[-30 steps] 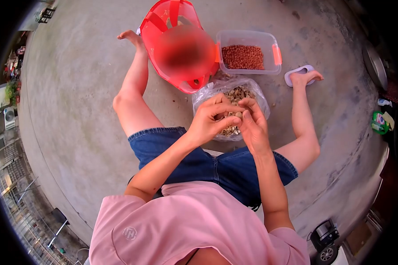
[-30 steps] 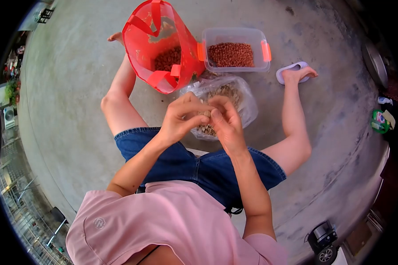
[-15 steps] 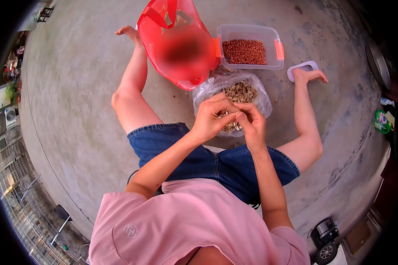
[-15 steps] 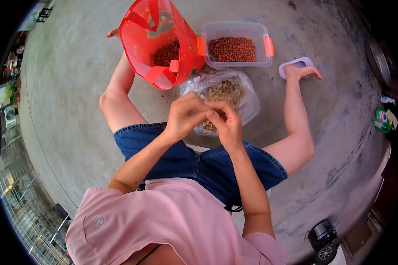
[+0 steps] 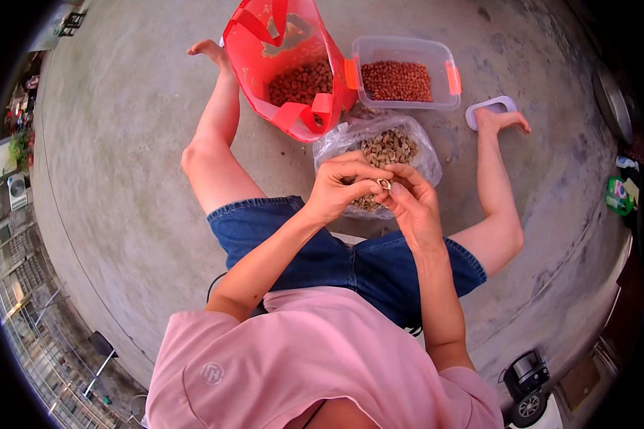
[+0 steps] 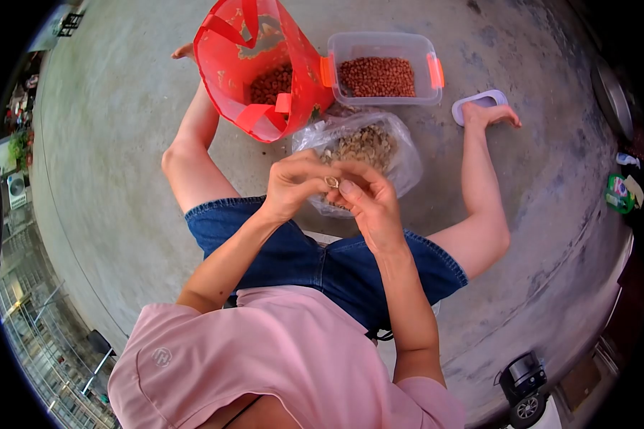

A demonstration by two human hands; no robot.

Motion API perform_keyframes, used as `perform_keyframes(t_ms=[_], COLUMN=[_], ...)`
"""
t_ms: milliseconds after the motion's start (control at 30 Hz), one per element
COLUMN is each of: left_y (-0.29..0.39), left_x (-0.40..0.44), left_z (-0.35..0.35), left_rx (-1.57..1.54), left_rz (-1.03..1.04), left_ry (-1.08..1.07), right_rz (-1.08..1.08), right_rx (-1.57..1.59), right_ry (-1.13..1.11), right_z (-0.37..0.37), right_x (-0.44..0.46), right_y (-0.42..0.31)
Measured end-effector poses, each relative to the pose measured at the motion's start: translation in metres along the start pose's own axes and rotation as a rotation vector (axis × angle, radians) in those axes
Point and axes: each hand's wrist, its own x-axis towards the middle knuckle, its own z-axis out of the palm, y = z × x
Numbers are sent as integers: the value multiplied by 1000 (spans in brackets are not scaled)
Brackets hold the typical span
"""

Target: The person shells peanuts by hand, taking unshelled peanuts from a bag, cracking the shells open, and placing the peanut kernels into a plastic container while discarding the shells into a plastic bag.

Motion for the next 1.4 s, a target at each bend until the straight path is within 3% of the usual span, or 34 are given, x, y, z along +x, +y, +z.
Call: perform_keyframes(t_ms=[333, 433, 467, 533, 567, 667, 767, 1033, 1133, 1300, 1400], left_y=[9, 2, 2, 0, -11, -1, 9, 12, 18, 31, 30], left_x=[4, 1, -1, -5, -5, -5, -4, -10, -8, -8, -8], left_z=[-1, -6, -5, -2, -4, 6, 8, 2, -6, -8, -5], left_rx=[17, 103, -189, -771, -710, -904, -984, -406, -181, -142, 92], left_rz=[45, 61, -115, -463, -523, -601, -578, -548, -459, -457, -112], left_ry=[-30, -131, -83, 18, -33, 33, -117, -7, -46, -161, -110], right_rz=[-76, -79, -81, -441, -622, -658, -678, -777, -762, -394, -259], right_rx=[-54, -163, -223, -1095, -1532, -1387, -1423, -1292, -1427, -739, -361], right_ry=[24, 82, 110, 132, 136, 144, 132, 184, 44, 21, 18], right_z=[12, 3, -3, -13, -15, 0, 8, 14, 10, 10, 11], right_x=[-4, -4, -4, 1, 3, -3, 3, 3, 4, -1, -1], right_y=[-5, -4, -5, -11, -12, -9, 4, 0, -7, -3, 4])
